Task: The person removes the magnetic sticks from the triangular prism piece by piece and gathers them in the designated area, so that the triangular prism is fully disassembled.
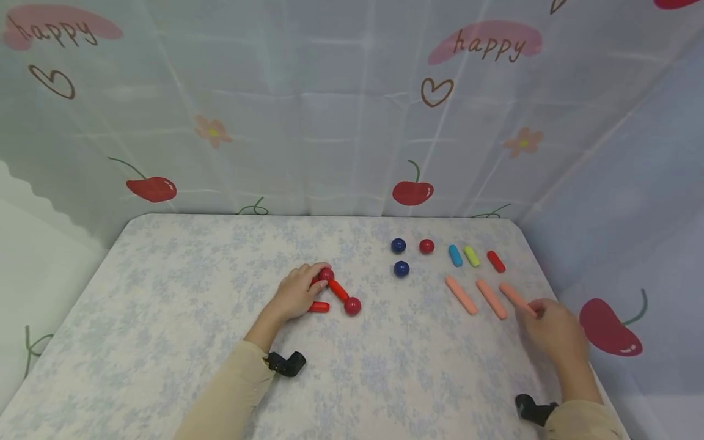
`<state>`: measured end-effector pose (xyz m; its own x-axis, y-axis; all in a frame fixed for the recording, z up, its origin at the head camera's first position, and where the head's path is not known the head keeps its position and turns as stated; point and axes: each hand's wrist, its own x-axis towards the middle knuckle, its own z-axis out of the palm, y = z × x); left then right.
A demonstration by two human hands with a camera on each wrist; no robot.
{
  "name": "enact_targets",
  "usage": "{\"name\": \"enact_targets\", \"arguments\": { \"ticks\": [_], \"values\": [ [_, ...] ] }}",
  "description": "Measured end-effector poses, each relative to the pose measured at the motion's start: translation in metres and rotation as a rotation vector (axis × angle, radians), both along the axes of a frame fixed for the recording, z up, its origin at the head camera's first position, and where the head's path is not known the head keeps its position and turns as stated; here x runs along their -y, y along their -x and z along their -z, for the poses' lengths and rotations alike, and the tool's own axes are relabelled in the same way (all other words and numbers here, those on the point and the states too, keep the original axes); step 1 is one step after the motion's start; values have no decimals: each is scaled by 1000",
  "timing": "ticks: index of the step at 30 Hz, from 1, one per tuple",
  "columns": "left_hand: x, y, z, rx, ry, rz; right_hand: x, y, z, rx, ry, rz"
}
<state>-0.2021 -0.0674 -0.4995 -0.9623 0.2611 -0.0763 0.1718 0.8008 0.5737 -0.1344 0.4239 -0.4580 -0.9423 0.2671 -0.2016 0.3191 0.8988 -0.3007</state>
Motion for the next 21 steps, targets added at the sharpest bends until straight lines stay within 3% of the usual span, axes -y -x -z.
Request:
{"name": "enact_targets", "arguments": {
  "ticks": [9,21],
  "values": [
    [1,0,-2,6,-9,7,-4,3,4,88,-10,8],
    [3,-3,-4,12,-95,-9,5,6,-4,91,-1,8]
  ]
}}
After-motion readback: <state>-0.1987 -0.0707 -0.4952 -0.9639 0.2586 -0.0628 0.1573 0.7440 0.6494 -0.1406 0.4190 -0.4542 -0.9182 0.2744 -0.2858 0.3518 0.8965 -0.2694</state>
